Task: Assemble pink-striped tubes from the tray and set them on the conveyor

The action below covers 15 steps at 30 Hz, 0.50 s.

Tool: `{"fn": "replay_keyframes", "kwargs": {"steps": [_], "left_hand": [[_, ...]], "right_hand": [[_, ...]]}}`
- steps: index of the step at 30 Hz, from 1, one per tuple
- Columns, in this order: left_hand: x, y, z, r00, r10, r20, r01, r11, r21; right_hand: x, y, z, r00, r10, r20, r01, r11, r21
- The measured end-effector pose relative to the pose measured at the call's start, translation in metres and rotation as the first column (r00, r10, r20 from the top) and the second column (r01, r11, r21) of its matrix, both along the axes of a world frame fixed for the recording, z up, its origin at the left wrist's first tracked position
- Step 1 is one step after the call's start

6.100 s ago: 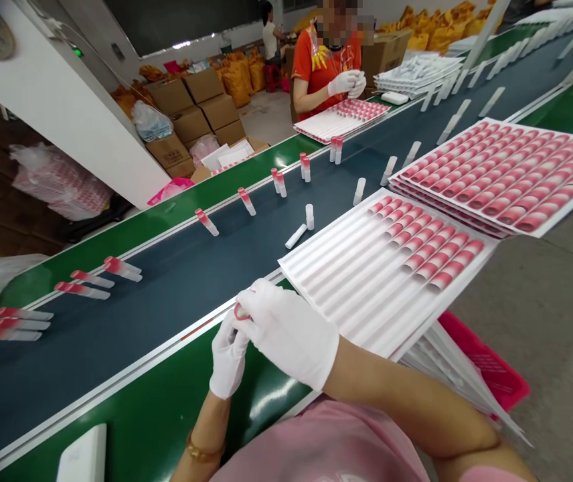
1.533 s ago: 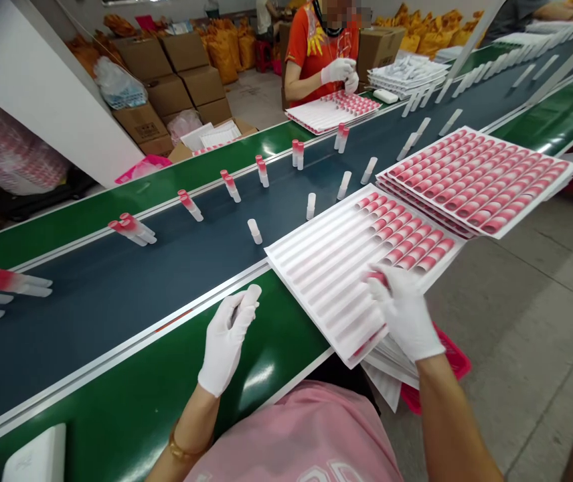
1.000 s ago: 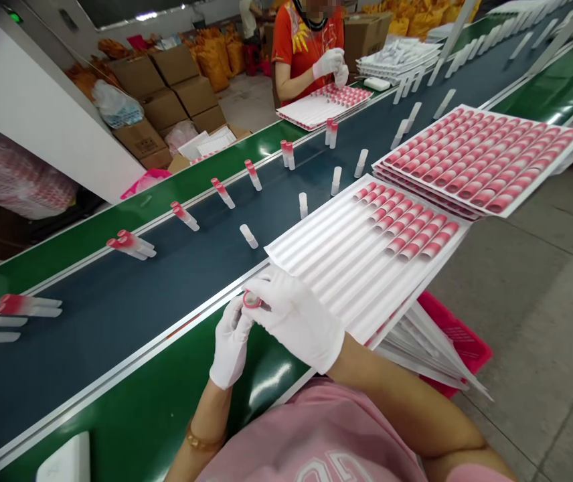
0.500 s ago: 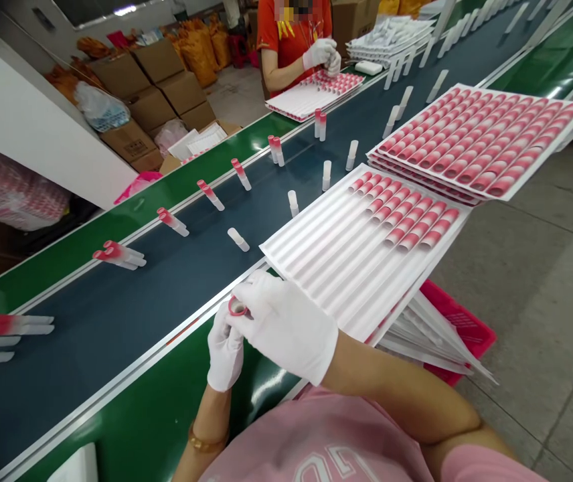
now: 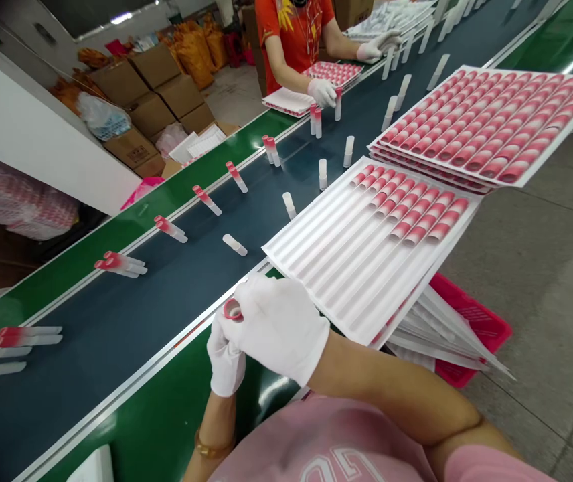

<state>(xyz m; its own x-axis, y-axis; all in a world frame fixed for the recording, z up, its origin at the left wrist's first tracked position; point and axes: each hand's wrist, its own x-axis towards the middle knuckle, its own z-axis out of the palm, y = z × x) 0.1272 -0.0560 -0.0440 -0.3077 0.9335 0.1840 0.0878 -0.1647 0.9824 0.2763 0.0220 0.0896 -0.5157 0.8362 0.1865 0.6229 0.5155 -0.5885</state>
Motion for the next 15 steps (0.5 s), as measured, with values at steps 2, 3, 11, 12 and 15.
{"fn": "replay_keyframes", "kwargs": {"steps": [2,3,11,12,15], "left_hand": [[-0.001,0.0,0.0,1.0,-0.011,0.002,0.011,1.0,0.024],[-0.001,0.0,0.0,1.0,-0.011,0.004,0.011,1.0,0.026],[0.004,0.003,0.005,0.999,-0.034,0.0,0.034,0.999,-0.02],[0.005,0.003,0.005,0.999,-0.036,0.007,0.036,0.999,-0.032],[0.008,0.002,0.006,1.0,0.008,0.006,-0.007,0.999,-0.052]], "right_hand": [[0.0,0.001,0.002,0.999,-0.021,0.033,0.022,0.999,-0.032],[0.0,0.002,0.003,0.999,-0.027,0.044,0.029,0.998,-0.051],[0.011,0.01,0.005,0.988,0.133,-0.08,-0.15,0.953,-0.264],[0.012,0.012,0.004,0.978,0.17,-0.118,-0.198,0.938,-0.283],[0.013,0.013,-0.003,0.966,0.198,-0.167,-0.242,0.919,-0.311]]}}
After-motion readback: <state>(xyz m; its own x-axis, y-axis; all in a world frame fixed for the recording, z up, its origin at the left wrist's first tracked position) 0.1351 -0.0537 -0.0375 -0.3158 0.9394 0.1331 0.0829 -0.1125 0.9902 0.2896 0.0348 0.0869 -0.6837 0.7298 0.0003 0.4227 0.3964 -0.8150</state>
